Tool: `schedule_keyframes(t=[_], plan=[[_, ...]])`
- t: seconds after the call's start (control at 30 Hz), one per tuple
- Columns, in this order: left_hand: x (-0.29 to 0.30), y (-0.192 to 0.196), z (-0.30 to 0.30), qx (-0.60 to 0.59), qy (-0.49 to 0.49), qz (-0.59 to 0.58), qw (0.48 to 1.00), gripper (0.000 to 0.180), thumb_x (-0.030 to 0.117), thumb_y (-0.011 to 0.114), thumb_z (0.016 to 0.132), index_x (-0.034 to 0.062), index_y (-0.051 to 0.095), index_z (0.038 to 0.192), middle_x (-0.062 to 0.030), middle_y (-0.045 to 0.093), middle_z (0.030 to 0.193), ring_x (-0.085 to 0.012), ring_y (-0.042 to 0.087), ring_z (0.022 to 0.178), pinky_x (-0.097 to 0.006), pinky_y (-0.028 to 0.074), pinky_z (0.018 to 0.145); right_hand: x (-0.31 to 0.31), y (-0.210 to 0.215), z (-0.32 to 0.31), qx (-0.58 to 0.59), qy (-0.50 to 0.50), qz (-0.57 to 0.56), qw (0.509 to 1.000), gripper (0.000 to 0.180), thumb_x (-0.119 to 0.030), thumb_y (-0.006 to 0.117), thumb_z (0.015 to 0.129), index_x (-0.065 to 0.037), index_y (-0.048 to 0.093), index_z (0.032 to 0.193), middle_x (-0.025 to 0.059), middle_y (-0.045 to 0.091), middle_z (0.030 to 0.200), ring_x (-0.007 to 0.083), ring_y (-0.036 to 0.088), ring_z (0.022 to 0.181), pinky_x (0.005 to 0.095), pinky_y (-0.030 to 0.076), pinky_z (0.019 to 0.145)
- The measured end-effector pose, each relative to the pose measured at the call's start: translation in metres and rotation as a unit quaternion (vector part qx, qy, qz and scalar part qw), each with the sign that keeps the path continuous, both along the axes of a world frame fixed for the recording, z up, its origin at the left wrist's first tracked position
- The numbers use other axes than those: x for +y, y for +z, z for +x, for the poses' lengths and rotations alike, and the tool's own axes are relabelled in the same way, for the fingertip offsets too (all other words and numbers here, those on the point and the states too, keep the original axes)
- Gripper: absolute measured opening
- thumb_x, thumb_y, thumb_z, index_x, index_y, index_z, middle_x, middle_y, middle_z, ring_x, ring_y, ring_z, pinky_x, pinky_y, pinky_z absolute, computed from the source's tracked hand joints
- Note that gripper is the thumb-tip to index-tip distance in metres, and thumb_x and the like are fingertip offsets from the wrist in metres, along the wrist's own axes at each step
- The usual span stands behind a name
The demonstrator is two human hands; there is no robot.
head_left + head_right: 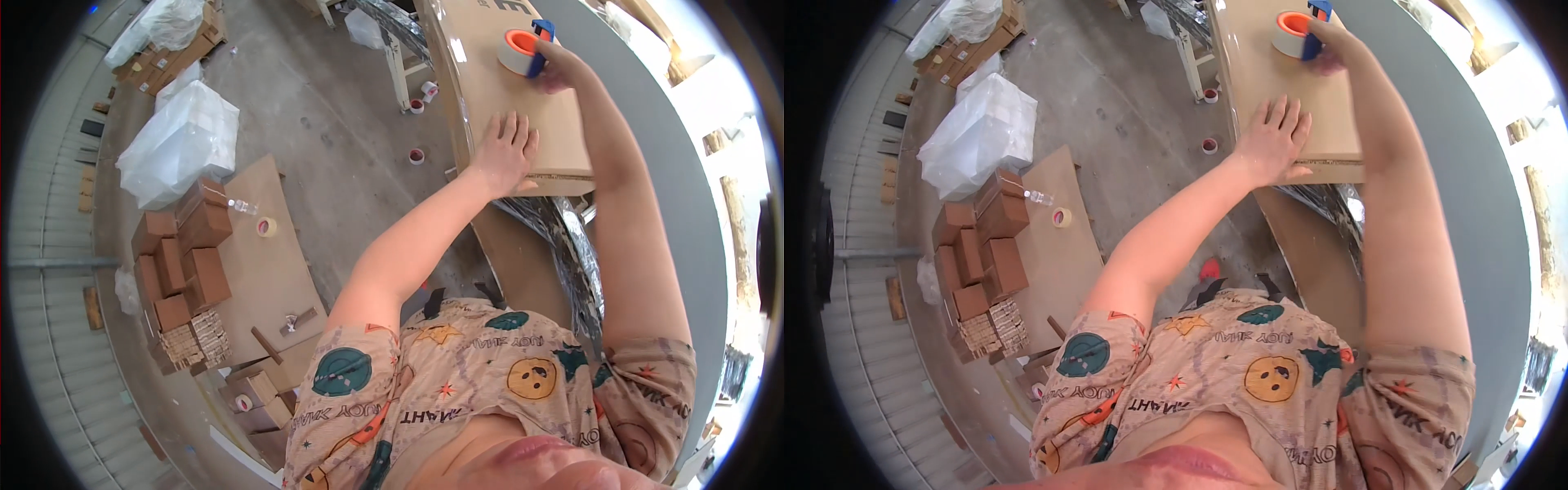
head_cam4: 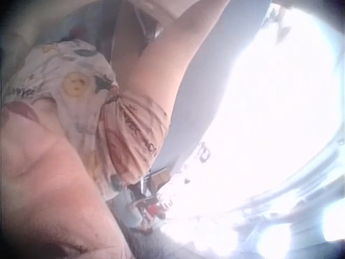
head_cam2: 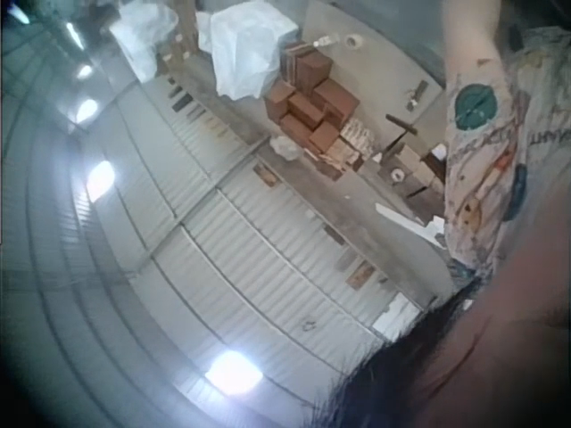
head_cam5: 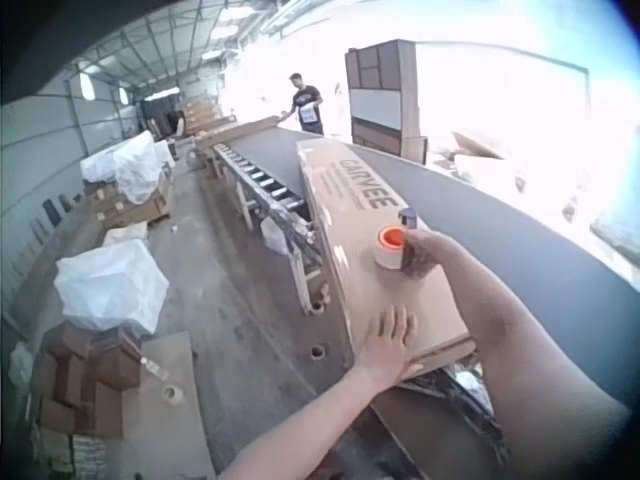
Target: The person packs items into cardboard boxes by lining them with protective foam padding, folding the cardboard flaps, and taping the seams and edges shut with a tape dispenser.
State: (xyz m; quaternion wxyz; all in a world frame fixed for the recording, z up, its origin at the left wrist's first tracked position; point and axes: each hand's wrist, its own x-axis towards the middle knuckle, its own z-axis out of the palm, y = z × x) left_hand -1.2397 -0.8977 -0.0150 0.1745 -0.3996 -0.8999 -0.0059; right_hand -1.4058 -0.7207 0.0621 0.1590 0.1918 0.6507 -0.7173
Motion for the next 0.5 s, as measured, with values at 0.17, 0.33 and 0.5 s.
schedule_keyframes(t=[0.17,0.33,0.5], plan=[[0.007,0.001,-0.010,-0.014,0.000,-0.008,1.000,0.084,0.059,0.057,0.081,0.0005,0.039,0.137,-0.0215,0.039,0.140,-0.0367,0.031,0.134,-0.051,0.023,0.109,0.110,0.013,0.059,0.012,0.180,0.288,0.941,0.051,-0.039,0.055,0.084,-0.003,0.049,0.119,0.0111,0.057,0.111,0.0205,0.061,0.094,0.0376,0.052,0.082],[-0.005,0.001,-0.016,-0.018,0.014,-0.003,1.000,0.081,0.058,0.058,0.082,0.0025,0.039,0.138,-0.0173,0.038,0.141,-0.0335,0.030,0.135,-0.049,0.022,0.110,0.067,0.036,0.149,-0.020,0.061,0.189,0.980,0.038,-0.040,0.059,0.085,-0.006,0.060,0.103,0.0037,0.061,0.098,0.0113,0.059,0.087,0.0279,0.050,0.077],[-0.003,0.002,-0.021,-0.010,0.007,0.032,0.999,0.080,0.058,0.063,0.076,0.0038,0.043,0.131,-0.0140,0.041,0.135,-0.0304,0.033,0.131,-0.050,0.023,0.110,0.045,0.044,0.108,0.092,0.213,0.231,0.945,0.050,-0.046,0.064,0.082,-0.006,0.061,0.111,0.0042,0.062,0.108,0.0103,0.061,0.093,0.0273,0.051,0.084]])
